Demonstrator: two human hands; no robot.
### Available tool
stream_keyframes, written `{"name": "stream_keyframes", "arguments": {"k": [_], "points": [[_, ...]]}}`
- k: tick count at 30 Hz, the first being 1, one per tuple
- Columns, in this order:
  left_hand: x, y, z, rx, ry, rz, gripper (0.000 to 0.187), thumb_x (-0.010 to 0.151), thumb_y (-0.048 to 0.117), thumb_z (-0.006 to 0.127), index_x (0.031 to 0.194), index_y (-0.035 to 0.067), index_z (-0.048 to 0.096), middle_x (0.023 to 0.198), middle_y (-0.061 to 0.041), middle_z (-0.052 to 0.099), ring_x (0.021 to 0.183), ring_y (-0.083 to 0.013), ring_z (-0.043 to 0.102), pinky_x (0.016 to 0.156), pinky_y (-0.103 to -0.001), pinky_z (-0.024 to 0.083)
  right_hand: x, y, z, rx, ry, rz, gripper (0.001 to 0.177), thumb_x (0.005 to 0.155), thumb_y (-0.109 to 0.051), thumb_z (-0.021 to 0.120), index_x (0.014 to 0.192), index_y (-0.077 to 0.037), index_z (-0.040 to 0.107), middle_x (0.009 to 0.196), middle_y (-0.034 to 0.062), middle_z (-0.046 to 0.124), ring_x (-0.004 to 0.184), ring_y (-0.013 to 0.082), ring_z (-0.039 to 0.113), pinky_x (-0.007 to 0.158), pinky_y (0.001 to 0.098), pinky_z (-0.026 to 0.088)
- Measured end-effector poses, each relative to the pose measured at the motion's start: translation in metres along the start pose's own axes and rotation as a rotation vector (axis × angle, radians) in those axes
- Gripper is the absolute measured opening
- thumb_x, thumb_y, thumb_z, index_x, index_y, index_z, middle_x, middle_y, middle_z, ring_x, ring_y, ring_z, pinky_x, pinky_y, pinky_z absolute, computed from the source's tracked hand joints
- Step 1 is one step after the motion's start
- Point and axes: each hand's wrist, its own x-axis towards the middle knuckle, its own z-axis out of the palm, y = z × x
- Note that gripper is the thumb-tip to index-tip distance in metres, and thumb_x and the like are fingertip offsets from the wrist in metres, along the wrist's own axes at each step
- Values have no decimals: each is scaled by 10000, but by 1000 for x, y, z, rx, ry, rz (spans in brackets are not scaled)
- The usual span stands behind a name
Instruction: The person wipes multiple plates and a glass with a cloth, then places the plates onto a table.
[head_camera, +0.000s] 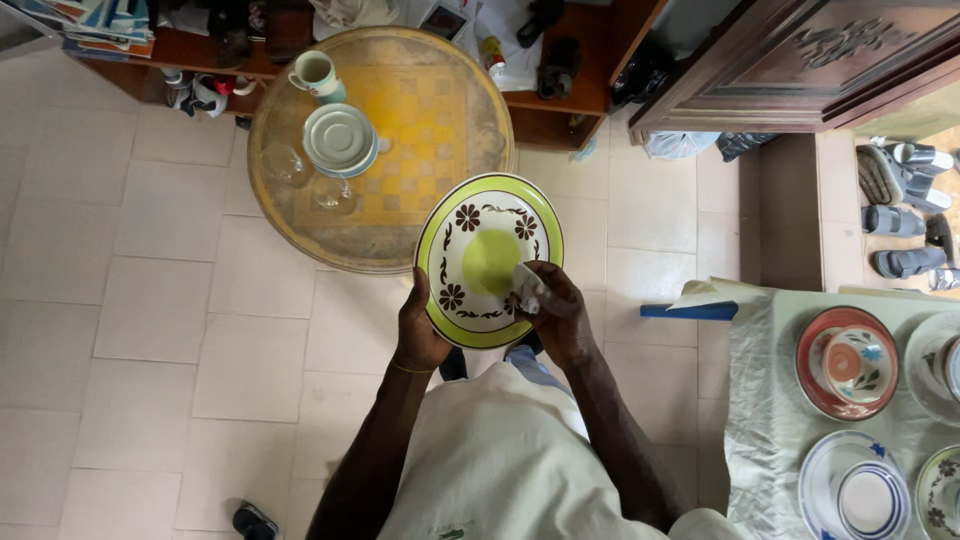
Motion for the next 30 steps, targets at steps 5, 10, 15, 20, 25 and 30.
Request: {"name": "stream_keyframes", "arguments": {"k": [5, 10, 15, 20, 25, 30], "points": [[-16, 20, -14, 30, 59, 20, 676, 1058, 519, 479, 1557, 71, 394, 1465, -115, 563, 1324, -281, 560, 1101, -461, 475, 3, 28, 16, -17, 52, 35, 320, 1012, -157, 646, 1289, -4, 594, 1047, 140, 696, 873, 247, 709, 725, 355, 585], [-26, 33, -22, 8, 67, 53, 677, 1059, 513, 472, 1564, 71, 384, 1485, -110, 549, 1348, -273, 542, 1123, -454, 460, 7, 44, 26, -78, 85, 96, 234, 988, -78, 570, 1207, -7, 608, 1061, 124, 723, 923, 237, 743, 781, 370, 608], [-27, 43, -21, 28, 71, 122, 698, 1063, 515, 472, 1583, 65, 350, 1501, -114, 531, 1368, -275, 522, 1138, -454, 442, 23, 52, 28, -80, 45, 73, 238, 1047, -62, 574, 1265, 8, 638, 1082, 107, 702, 941, 167, 698, 822, 332, 579], [-19, 48, -18, 34, 80, 153, 705, 1049, 516, 472, 1573, 62, 351, 1499, -118, 534, 1370, -275, 523, 1143, -457, 440, 40, 48, 37, -74, 93, 82, 246, 1027, -57, 563, 1257, -11, 637, 1062, 80, 699, 938, 160, 697, 836, 333, 599], [-2, 48, -23, 40, 32, 152, 706, 1068, 518, 484, 1573, 40, 368, 1482, -137, 544, 1359, -283, 529, 1139, -464, 445, 58, 39, 28, -137, 92, 94, 269, 1033, -99, 592, 1282, -16, 646, 1037, 88, 711, 873, 207, 676, 685, 325, 543], [23, 38, -18, 10, 98, 146, 703, 1047, 513, 493, 1559, 45, 378, 1483, -129, 549, 1352, -278, 539, 1131, -453, 457, 87, 15, 19, -266, 110, -30, 355, 997, -117, 623, 1339, -24, 637, 1127, 78, 719, 1002, 167, 679, 852, 295, 571]]}}
